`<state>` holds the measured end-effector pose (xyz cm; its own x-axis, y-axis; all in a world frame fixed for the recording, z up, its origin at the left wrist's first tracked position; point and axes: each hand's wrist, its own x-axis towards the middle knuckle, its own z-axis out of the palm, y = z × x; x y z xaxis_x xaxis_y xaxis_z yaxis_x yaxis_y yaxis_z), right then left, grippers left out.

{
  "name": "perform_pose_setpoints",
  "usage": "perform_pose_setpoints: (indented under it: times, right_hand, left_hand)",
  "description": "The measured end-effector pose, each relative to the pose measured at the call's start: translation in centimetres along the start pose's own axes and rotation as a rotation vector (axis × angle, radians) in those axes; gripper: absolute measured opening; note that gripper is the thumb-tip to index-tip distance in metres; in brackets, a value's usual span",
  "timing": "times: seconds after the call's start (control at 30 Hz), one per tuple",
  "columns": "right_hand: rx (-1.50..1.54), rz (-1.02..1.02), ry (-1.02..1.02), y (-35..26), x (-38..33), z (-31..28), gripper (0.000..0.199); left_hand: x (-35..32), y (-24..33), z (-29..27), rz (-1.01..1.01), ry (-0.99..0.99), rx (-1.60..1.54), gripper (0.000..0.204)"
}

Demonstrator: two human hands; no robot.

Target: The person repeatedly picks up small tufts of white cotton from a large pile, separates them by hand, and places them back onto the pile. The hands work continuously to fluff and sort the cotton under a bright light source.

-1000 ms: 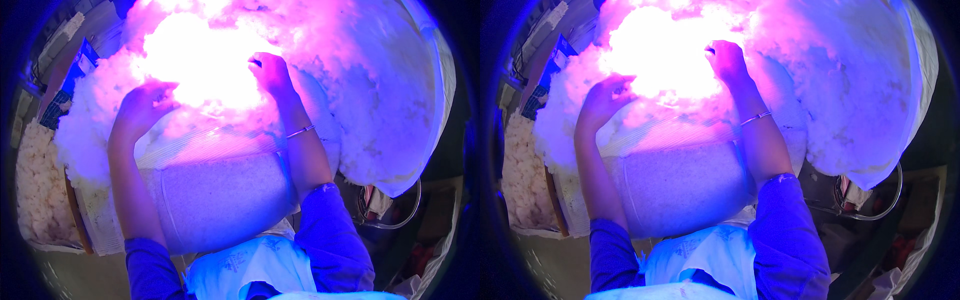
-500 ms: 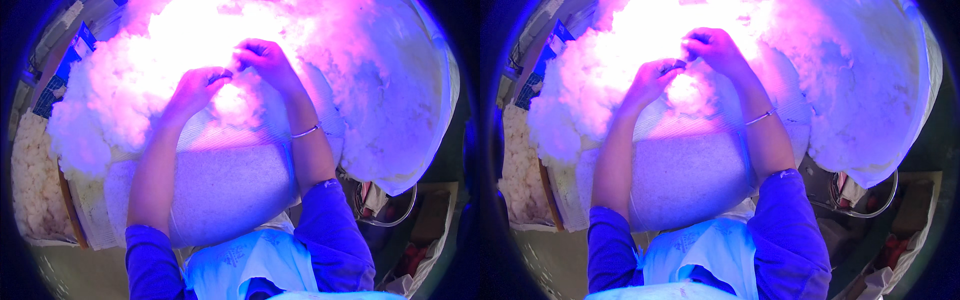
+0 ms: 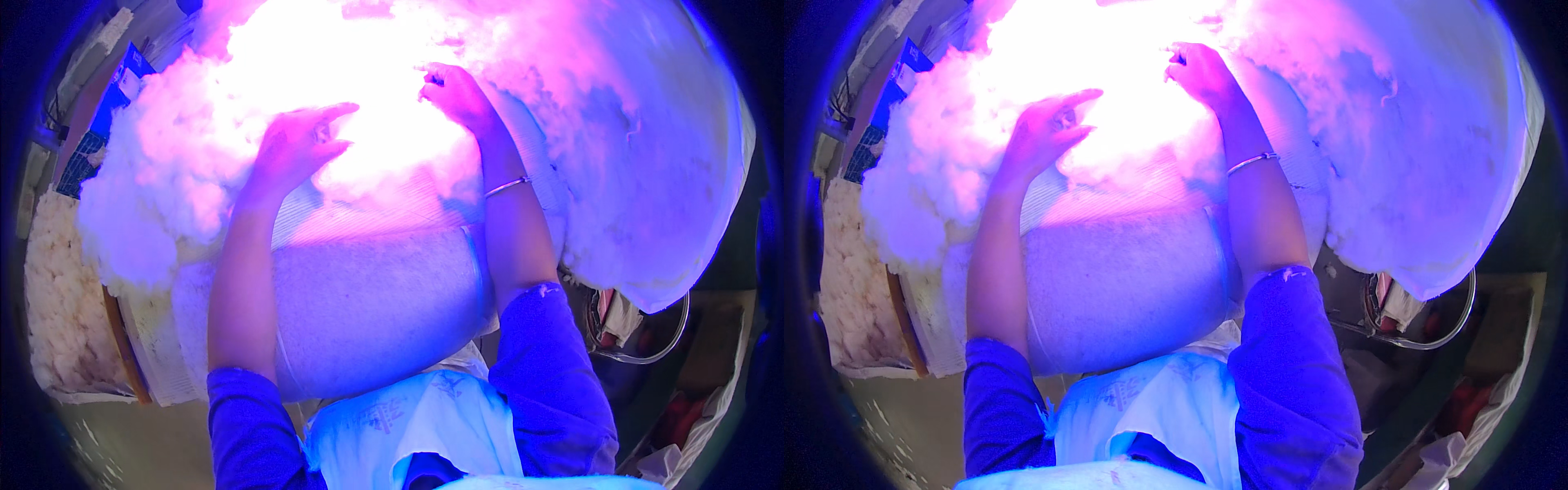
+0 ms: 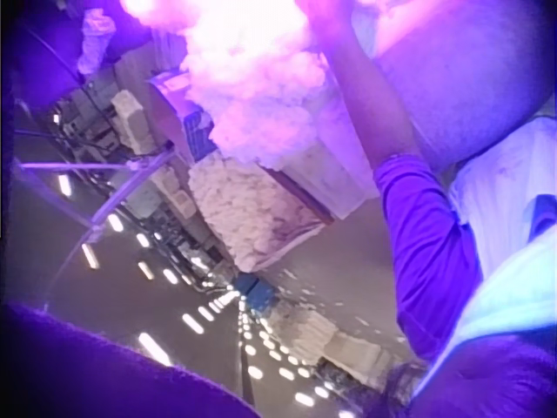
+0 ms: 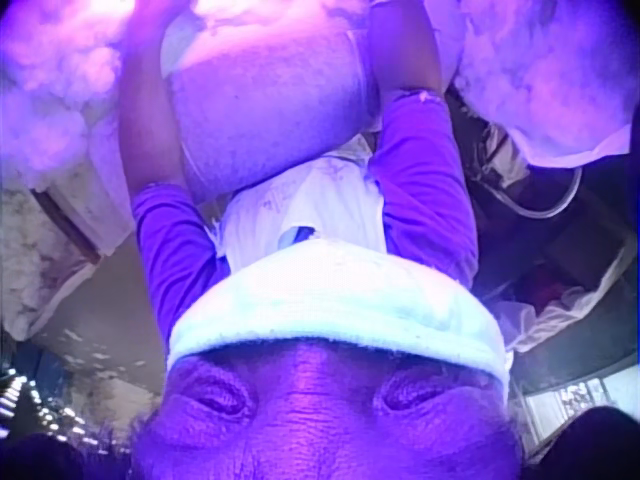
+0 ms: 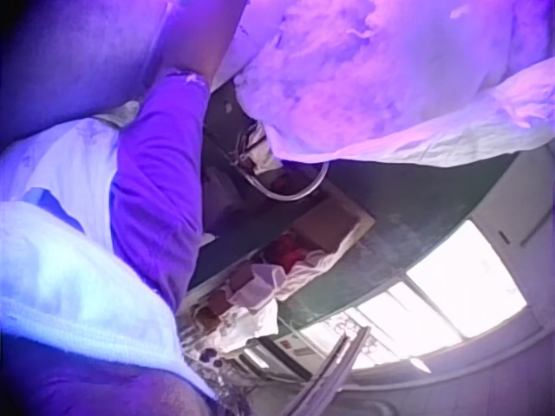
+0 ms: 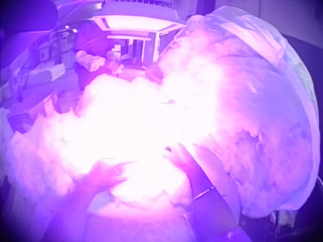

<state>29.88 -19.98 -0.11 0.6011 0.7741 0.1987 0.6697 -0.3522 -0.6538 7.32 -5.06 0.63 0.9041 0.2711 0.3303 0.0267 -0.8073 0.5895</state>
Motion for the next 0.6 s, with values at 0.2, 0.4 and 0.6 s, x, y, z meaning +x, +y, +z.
perform_pose_setpoints:
  times: [0.2,0.4,0.6]
  right_hand:
    - [0.602,-0.162,0.029,-2.5,-0.6,-1.8,0.032]
    - [0.526,-0.263,-0.211,-6.5,-2.9,-1.9,0.015]
    - [0.066,-0.43,0.087,-4.5,-2.2,1.6,0.02]
  left_hand:
    - [-0.5,-0.5,-1.1,0.01,-0.035,0.024,0.053]
    - [-0.6,-0.3,-1.4,-0.092,-0.083,-0.026,0.06]
    - [-0.4,0.2,-1.3,-0.066,-0.064,0.001,0.074]
